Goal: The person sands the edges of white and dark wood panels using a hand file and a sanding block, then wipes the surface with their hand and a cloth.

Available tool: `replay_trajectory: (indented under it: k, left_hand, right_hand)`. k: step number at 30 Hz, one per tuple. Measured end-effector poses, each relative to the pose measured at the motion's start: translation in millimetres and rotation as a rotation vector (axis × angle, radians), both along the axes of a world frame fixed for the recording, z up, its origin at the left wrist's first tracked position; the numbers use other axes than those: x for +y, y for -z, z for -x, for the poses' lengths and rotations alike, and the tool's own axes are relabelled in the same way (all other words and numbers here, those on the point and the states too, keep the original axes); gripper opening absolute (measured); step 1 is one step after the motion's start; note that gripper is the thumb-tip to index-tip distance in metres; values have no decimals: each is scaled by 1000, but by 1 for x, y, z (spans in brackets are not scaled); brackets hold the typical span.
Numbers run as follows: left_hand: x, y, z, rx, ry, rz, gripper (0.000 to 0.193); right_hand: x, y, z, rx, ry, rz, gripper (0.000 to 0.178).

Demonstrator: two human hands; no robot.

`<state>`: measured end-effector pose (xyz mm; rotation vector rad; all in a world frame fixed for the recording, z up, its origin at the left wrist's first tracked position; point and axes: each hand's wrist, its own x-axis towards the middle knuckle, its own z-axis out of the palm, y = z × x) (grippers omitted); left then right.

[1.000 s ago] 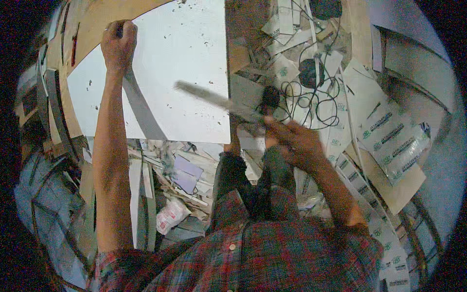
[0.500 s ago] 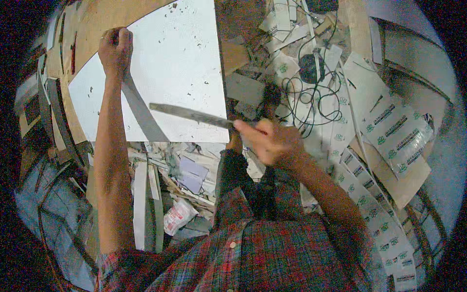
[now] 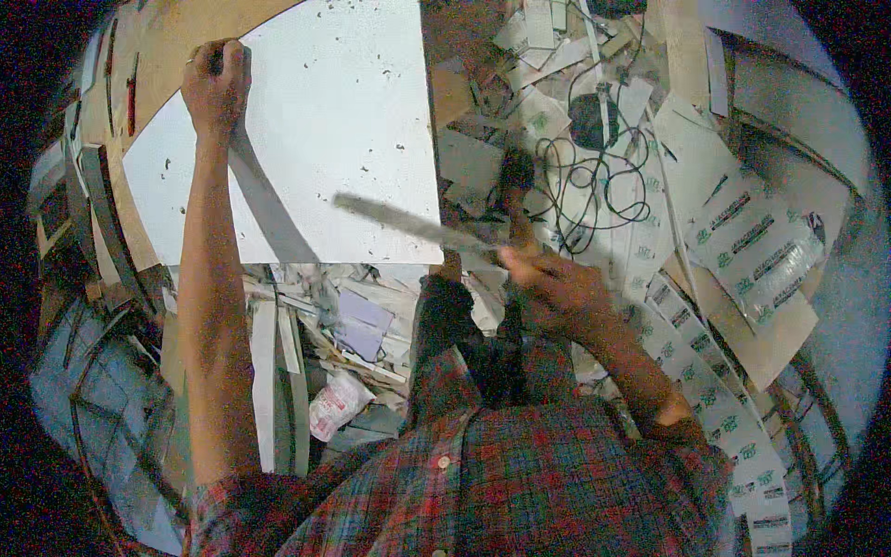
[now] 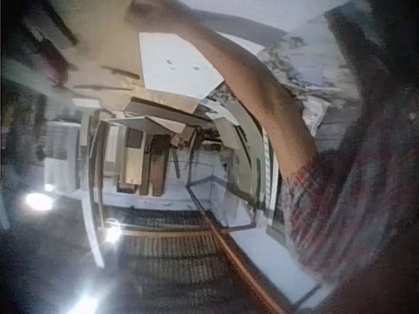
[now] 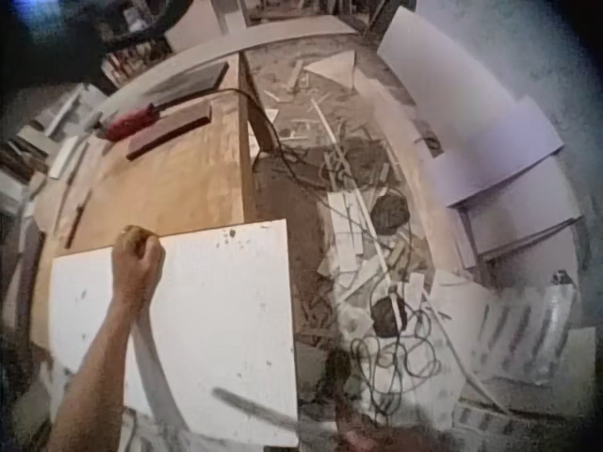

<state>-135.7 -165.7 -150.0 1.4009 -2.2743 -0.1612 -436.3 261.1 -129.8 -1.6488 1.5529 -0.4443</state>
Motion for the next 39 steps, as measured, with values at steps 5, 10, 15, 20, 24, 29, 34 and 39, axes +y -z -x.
replay_trajectory:
  k: [5,10,15,20,24,29,34,39]
  left_hand:
    - [-1,1,-3,-26,-3,12,28]
    - [2,-7,7,17,-2,-45,27]
    - [-4,0,1,4,12,-48,32]
    - [-3,2,-5,-24,34,12,27]
    - [-6,3,-4,-39,-5,-9,26]
    - [7,-8,9,47,0,-54,28]
    - [31,-15,20,54,-7,-83,50]
    - [188,-18,89,-173,396,-347,76]
  right_hand:
    - [-28,-8,-33,-42,50,11,46]
    - [-4,-9,-13,-35,-23,9,65]
    - [-14,-14,-42,-50,-10,26,52]
    - [21,-5,-13,42,49,-76,49]
    - [-3,-8,-51,-24,-76,40,51]
    - [38,3,-10,-108,219,249,45]
    - [73,-9,40,52,575,31,43]
    - [70,-7,46,-89,933,142,45]
